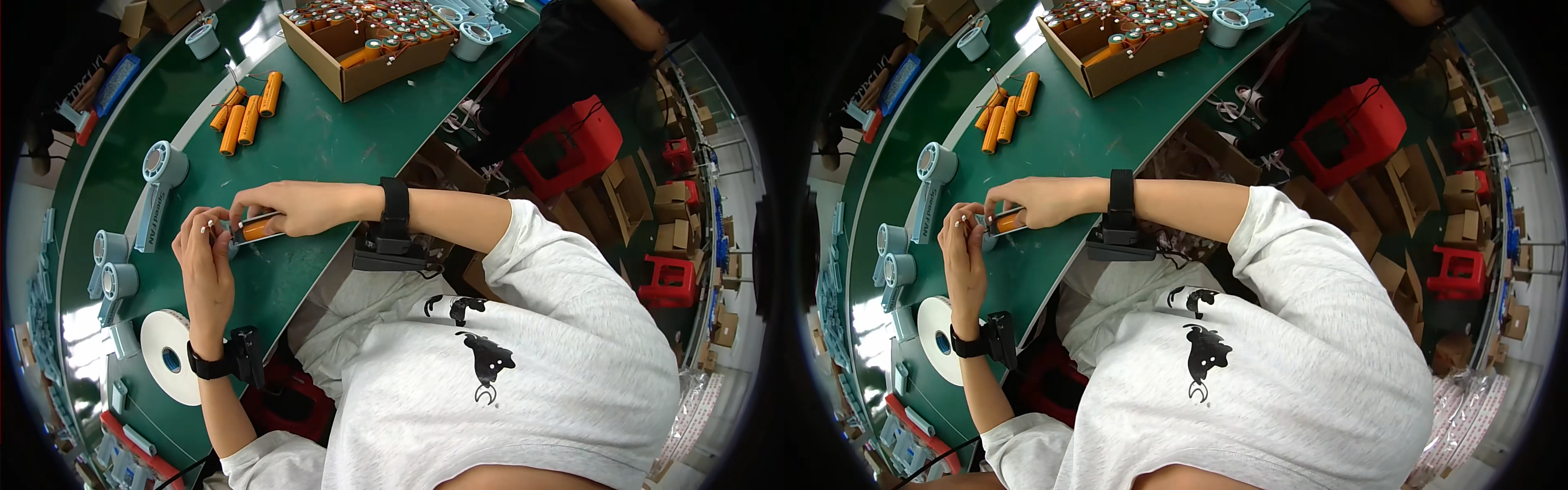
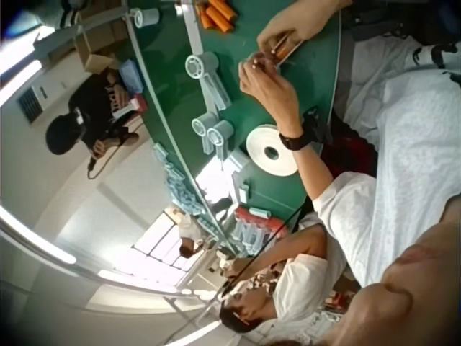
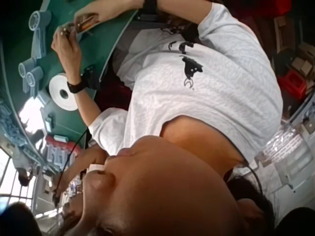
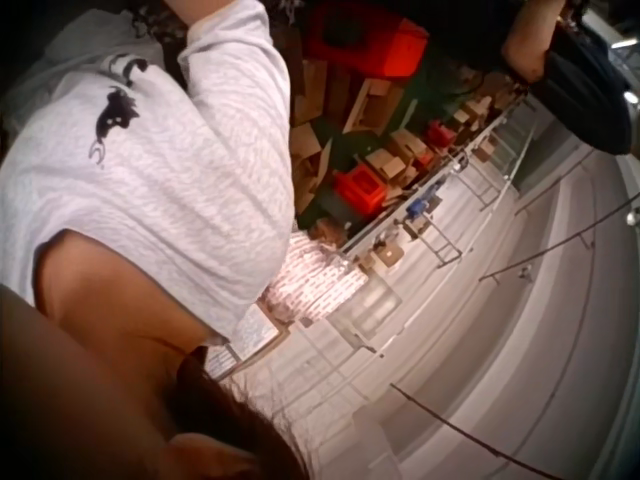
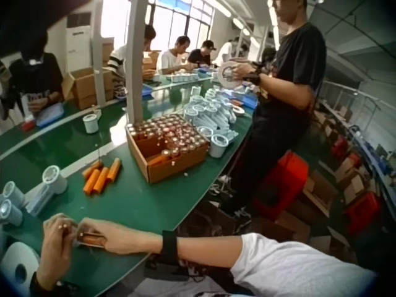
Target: Assembling plastic components by applying adhesive tape and fitting parts together.
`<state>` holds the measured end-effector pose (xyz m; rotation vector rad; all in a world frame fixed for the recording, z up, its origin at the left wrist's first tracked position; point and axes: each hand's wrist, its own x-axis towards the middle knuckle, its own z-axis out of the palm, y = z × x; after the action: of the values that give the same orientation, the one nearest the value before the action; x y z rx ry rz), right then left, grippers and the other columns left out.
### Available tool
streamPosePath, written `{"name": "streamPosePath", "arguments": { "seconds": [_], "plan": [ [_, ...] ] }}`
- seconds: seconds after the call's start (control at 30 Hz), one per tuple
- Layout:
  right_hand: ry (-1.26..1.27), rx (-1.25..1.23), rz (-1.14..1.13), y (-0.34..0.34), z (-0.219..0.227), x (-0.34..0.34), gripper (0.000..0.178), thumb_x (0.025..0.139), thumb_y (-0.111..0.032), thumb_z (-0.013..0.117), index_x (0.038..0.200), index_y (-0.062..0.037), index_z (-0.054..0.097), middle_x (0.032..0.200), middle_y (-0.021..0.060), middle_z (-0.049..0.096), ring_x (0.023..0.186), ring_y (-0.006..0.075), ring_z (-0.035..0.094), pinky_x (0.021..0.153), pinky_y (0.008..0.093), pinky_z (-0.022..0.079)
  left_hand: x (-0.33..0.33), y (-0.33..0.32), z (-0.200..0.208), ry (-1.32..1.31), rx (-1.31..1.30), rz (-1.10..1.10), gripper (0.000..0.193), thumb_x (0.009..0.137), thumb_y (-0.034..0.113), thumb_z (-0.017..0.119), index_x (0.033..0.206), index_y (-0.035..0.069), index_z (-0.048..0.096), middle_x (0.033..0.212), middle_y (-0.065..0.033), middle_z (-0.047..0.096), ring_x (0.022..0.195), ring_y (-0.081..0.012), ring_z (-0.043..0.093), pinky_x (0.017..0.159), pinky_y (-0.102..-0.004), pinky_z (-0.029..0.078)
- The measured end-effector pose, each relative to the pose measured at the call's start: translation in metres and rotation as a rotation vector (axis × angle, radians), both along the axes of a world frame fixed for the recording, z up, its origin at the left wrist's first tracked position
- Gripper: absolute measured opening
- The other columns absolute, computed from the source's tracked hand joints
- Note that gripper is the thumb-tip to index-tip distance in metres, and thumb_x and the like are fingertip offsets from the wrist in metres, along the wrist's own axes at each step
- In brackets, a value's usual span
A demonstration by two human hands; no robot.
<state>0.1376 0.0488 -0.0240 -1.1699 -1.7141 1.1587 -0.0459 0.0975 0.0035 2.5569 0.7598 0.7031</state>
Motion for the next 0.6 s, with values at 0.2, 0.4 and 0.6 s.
{"name": "streamPosePath", "arguments": {
  "seconds": [0.2,0.4,0.6],
  "plan": [
    [0.013,-0.166,0.009,-0.011,0.005,0.008,0.038,0.074,0.005,0.056,0.109,-0.003,0.046,0.093,0.0138,0.061,0.085,0.0266,0.058,0.074,0.0356,0.044,-0.016,-0.012,-0.012,-0.053,0.146,-0.078,0.019,0.08,-0.004,0.051,0.097,0.002,0.047,0.104,-0.0093,0.051,0.106,-0.0282,0.045,0.092,-0.0355,0.029],
    [-0.14,0.113,-0.125,-0.023,0.005,-0.01,0.029,0.074,0.004,0.056,0.102,0.0,0.052,0.088,0.0153,0.063,0.085,0.0263,0.06,0.073,0.0338,0.045,-0.01,-0.012,0.019,0.125,0.069,-0.107,0.033,0.07,-0.008,0.058,0.099,0.002,0.048,0.108,-0.0107,0.051,0.109,-0.0298,0.045,0.091,-0.0386,0.035],
    [0.047,0.225,-0.451,-0.008,0.035,0.054,0.019,0.079,0.0,0.051,0.097,0.0002,0.057,0.088,0.0166,0.063,0.087,0.0302,0.06,0.074,0.0338,0.047,-0.001,0.068,0.069,0.106,0.27,-0.054,0.046,0.063,-0.008,0.063,0.106,0.002,0.054,0.106,-0.0124,0.05,0.099,-0.0289,0.052,0.082,-0.0375,0.045]
  ]
}}
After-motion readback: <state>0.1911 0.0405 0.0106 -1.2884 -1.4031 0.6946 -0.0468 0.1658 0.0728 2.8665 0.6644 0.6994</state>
